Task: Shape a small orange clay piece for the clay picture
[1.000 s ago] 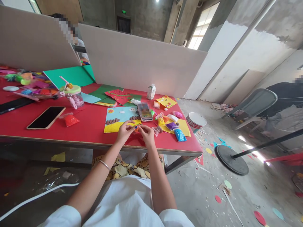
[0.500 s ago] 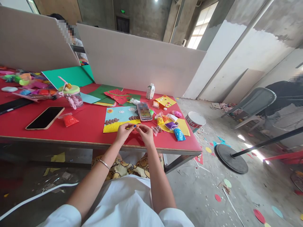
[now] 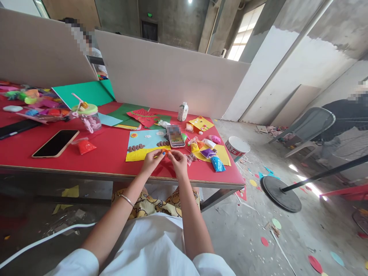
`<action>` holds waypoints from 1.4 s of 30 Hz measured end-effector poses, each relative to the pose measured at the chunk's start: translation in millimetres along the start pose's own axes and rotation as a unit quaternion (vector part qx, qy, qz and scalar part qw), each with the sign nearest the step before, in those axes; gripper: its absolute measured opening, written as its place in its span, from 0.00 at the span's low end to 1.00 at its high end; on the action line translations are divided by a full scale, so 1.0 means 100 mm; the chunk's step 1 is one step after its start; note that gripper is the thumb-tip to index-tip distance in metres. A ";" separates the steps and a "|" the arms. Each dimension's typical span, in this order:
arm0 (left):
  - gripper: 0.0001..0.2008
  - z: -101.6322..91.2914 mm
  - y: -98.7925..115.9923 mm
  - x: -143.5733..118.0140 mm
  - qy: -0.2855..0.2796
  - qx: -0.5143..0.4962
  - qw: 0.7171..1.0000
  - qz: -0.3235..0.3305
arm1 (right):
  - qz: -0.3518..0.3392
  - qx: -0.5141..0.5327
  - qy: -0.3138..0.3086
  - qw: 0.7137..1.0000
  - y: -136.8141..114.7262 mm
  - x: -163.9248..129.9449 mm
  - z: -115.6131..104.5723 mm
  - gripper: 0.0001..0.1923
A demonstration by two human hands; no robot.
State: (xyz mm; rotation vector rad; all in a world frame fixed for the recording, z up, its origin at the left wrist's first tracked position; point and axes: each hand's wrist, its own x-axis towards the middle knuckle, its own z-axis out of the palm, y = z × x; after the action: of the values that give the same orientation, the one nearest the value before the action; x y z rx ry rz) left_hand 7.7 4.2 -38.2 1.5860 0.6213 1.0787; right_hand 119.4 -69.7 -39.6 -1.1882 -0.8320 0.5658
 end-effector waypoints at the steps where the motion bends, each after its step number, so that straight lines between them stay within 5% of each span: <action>1: 0.15 0.00 0.01 -0.01 -0.003 0.014 1.000 0.010 | 0.000 0.004 0.004 1.000 0.01 0.01 0.00 0.16; 6: 0.13 0.00 0.01 -0.02 -0.005 0.034 0.999 0.027 | 0.019 -0.006 0.005 1.000 -0.03 0.00 0.02 0.19; 13: 0.19 -0.02 0.00 -0.02 -0.042 -0.013 0.999 0.009 | 0.020 -0.037 -0.073 0.996 -0.10 -0.03 0.02 0.20; 19: 0.24 0.00 0.03 -0.02 -0.003 0.058 0.998 0.010 | 0.001 -0.060 0.012 0.998 -0.06 -0.01 0.03 0.20; 24: 0.18 0.01 0.05 -0.03 -0.016 -0.001 1.000 0.015 | 0.004 -0.037 0.061 0.997 -0.06 -0.01 0.03 0.19; 34: 0.11 -0.01 -0.05 0.00 0.036 0.011 0.999 0.001 | 0.055 0.029 0.046 0.997 0.01 0.03 0.02 0.27; 42: 0.13 -0.01 0.00 -0.02 0.019 -0.019 1.000 -0.013 | 0.031 0.007 0.000 1.000 -0.03 -0.01 0.01 0.20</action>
State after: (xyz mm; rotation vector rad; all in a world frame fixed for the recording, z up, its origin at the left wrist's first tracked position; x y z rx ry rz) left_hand 6.0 3.1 -39.2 1.5246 0.6422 1.0985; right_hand 118.1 -70.9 -37.1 -1.2044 -0.7926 0.6211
